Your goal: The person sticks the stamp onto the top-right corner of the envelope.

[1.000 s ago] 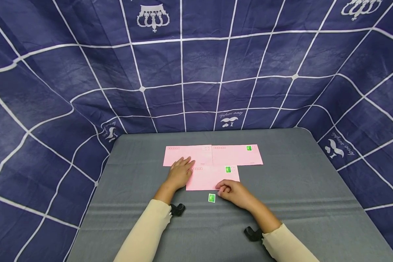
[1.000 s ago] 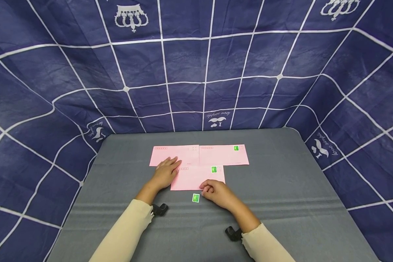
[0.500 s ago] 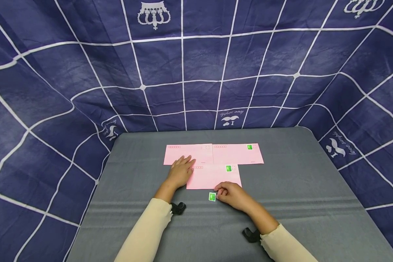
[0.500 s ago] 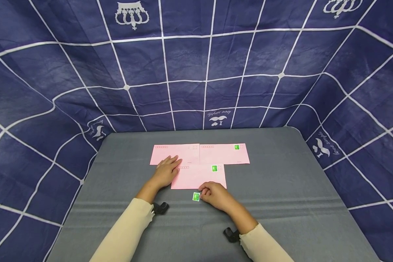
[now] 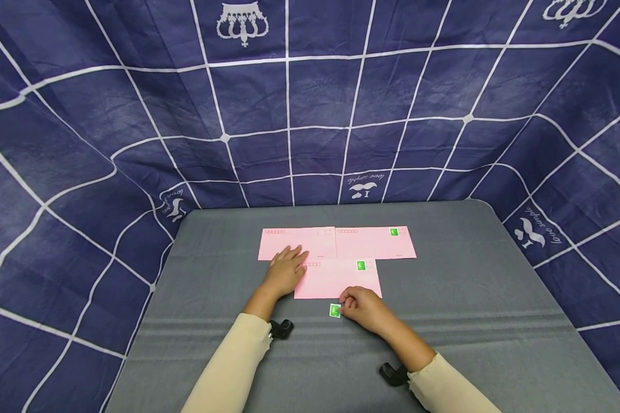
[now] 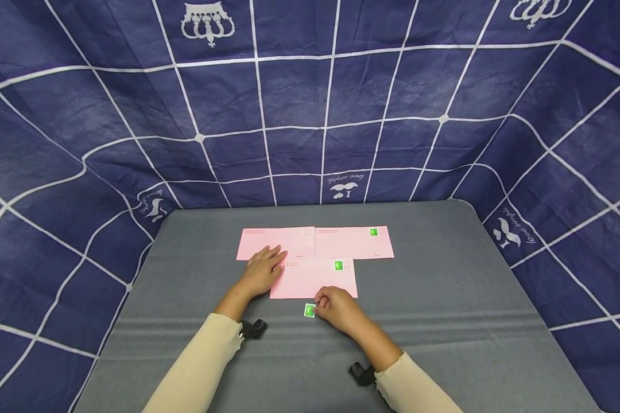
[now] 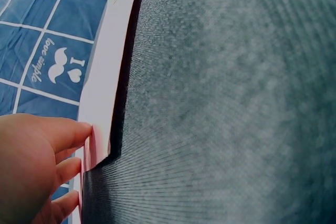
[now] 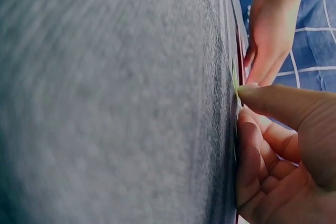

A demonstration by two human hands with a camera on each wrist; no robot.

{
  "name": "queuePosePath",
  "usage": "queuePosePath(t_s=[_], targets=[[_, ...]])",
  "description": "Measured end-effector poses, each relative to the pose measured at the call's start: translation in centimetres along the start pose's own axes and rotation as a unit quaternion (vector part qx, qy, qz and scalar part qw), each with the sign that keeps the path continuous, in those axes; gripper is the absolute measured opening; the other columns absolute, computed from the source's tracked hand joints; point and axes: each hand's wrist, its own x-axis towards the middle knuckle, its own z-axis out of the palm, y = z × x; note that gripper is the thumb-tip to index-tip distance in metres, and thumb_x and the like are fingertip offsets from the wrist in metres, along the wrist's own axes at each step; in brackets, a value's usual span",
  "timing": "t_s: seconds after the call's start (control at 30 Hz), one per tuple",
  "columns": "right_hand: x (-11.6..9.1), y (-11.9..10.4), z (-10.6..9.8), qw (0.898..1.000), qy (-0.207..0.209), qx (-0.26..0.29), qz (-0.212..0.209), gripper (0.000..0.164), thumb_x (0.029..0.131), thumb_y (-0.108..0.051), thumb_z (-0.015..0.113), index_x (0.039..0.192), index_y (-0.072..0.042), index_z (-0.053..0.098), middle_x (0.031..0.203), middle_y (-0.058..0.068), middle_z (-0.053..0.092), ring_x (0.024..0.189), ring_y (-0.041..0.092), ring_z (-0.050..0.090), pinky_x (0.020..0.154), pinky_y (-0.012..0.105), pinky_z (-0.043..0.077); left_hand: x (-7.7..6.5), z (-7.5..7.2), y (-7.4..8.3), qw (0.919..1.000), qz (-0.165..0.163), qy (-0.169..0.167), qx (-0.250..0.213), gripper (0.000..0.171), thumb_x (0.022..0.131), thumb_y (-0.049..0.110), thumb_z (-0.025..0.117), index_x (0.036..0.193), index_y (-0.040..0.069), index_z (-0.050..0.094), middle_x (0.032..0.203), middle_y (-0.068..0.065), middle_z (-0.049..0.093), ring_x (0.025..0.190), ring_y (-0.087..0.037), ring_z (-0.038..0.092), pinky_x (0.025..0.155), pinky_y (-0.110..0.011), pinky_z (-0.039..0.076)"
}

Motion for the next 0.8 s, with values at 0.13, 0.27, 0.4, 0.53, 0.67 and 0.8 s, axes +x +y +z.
queuePosePath(t_s=[0.13, 0.27, 0.4, 0.53, 0.67, 0.8], targets=[[0.04, 0.02, 0.18, 1.0, 0.006, -0.006, -0.001, 0.014, 0.081, -0.008, 0.079, 0.085, -0.011, 0.067, 0.071, -0.009, 0.054, 0.06, -0.003, 0.047, 0.058, 0.016, 0.042, 0.0, 0.07, -0.03, 0.9999, 0.008, 0.009, -0.001, 0.048, 0.104, 0.031, 0.05, 0.15, 0.016, 0.052, 0.162, -0.008, 0.04, 0.154, -0.036, 0.028, 0.124, -0.061, 0.02], [0.05, 0.15, 0.29, 1.0, 0.004, -0.002, -0.002, 0.014, 0.082, -0.008, 0.079, 0.083, -0.011, 0.066, 0.07, -0.009, 0.053, 0.061, -0.003, 0.047, 0.058, 0.016, 0.041, 0.06, 0.29, -0.22, 0.9996, 0.02, 0.022, -0.002, 0.048, 0.103, 0.032, 0.051, 0.147, 0.014, 0.054, 0.16, -0.01, 0.043, 0.152, -0.039, 0.031, 0.122, -0.062, 0.023], [0.06, 0.29, 0.3, 1.0, 0.0, 0.007, -0.001, 0.014, 0.082, -0.007, 0.079, 0.083, -0.011, 0.065, 0.07, -0.009, 0.053, 0.061, -0.002, 0.047, 0.058, 0.017, 0.042, 0.11, 0.44, -0.37, 0.9993, 0.025, 0.026, 0.002, 0.048, 0.103, 0.033, 0.052, 0.147, 0.014, 0.055, 0.159, -0.01, 0.044, 0.152, -0.039, 0.032, 0.121, -0.063, 0.024], [-0.05, 0.24, 0.26, 1.0, -0.005, 0.027, 0.012, 0.012, 0.083, -0.006, 0.077, 0.084, -0.01, 0.066, 0.07, -0.007, 0.055, 0.062, 0.0, 0.049, 0.058, 0.017, 0.042, 0.21, 0.53, -0.48, 0.9995, 0.024, 0.022, 0.001, 0.048, 0.103, 0.034, 0.051, 0.148, 0.015, 0.054, 0.16, -0.009, 0.043, 0.153, -0.038, 0.031, 0.122, -0.062, 0.022], [-0.16, 0.25, 0.28, 0.999, -0.005, 0.03, 0.017, 0.012, 0.084, -0.005, 0.076, 0.084, -0.01, 0.065, 0.071, -0.007, 0.055, 0.063, 0.0, 0.05, 0.059, 0.017, 0.043, 0.26, 0.59, -0.56, 0.9997, 0.019, 0.015, -0.001, 0.05, 0.103, 0.035, 0.051, 0.149, 0.016, 0.052, 0.162, -0.008, 0.041, 0.154, -0.037, 0.029, 0.123, -0.061, 0.021], [-0.2, 0.21, 0.28, 0.999, 0.002, 0.037, 0.019, 0.012, 0.085, -0.004, 0.075, 0.082, -0.011, 0.065, 0.071, -0.007, 0.055, 0.063, 0.0, 0.049, 0.059, 0.016, 0.042, 0.23, 0.61, -0.56, 0.9997, 0.02, 0.016, -0.002, 0.049, 0.103, 0.035, 0.051, 0.149, 0.016, 0.052, 0.161, -0.008, 0.041, 0.153, -0.037, 0.029, 0.123, -0.061, 0.021]])
